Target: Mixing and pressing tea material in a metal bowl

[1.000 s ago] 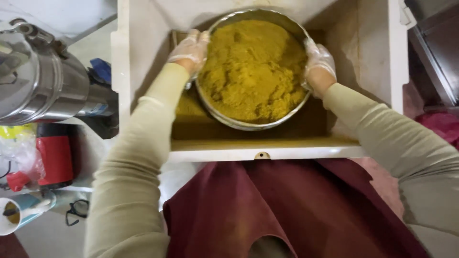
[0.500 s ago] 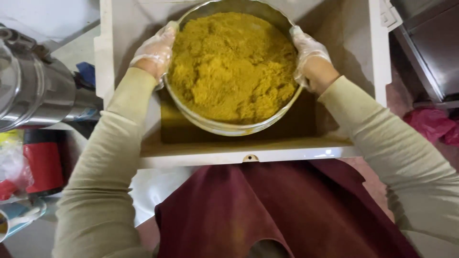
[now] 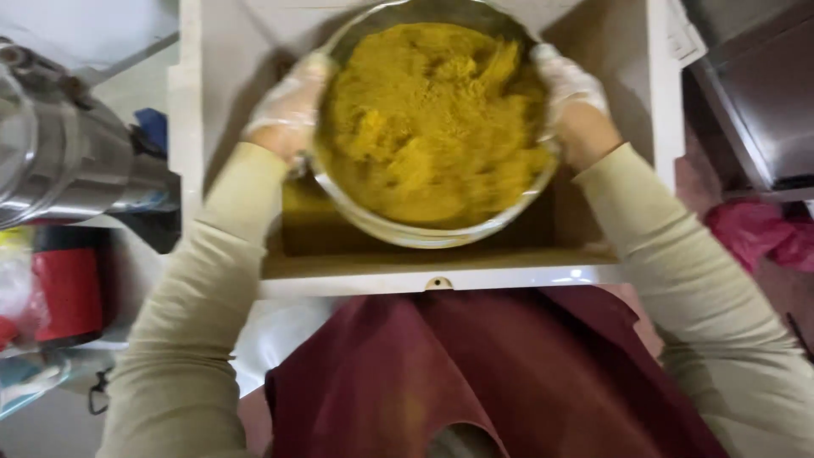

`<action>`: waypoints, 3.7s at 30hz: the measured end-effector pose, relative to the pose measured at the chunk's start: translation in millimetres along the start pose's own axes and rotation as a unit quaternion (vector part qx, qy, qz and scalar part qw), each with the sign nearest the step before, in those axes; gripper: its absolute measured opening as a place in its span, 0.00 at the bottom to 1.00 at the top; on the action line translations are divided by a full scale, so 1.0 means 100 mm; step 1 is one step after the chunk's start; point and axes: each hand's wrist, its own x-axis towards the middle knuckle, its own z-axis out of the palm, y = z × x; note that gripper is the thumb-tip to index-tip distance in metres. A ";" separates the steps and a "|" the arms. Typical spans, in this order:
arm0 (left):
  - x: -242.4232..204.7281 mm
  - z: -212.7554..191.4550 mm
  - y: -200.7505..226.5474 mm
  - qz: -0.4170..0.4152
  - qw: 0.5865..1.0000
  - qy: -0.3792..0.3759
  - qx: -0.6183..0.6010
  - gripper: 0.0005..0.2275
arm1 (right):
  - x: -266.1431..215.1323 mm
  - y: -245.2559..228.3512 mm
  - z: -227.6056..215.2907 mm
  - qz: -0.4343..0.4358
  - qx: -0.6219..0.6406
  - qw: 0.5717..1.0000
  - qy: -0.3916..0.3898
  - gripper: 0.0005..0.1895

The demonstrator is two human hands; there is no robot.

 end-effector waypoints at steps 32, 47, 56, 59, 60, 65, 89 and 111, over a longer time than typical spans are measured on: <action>0.45 0.34 -0.48 -0.022 0.978 -0.085 0.188 0.21 | 1.09 0.38 -0.14 -0.501 -0.341 0.773 -0.191 0.46; 1.76 0.33 -1.48 0.467 0.773 0.009 0.429 0.15 | 1.36 0.29 -0.18 -0.701 -0.432 0.497 -0.274 0.52; 0.55 0.28 -0.60 0.056 0.989 -0.085 0.111 0.28 | 0.70 -0.50 -0.01 -0.295 -0.636 0.685 -0.195 0.75; 0.19 -0.02 -0.42 0.098 0.979 -0.166 0.059 0.31 | -0.08 -0.87 0.26 -0.125 -0.696 0.694 -0.134 0.68; 0.64 0.13 -0.72 0.092 0.981 -0.163 0.049 0.31 | 0.04 -0.77 0.13 -0.128 -0.704 0.685 -0.137 0.68; 0.03 0.09 -0.25 0.037 0.985 -0.158 0.061 0.31 | 0.76 -0.53 -0.12 -0.390 -0.623 0.649 -0.195 0.66; 1.20 0.25 -1.11 0.297 0.821 -0.144 0.466 0.19 | 1.32 0.14 -0.09 -0.574 -0.552 0.509 -0.327 0.51; 1.05 0.20 -0.87 0.136 0.885 -0.186 0.404 0.17 | 0.87 -0.13 0.03 -0.265 -0.647 0.652 -0.295 0.53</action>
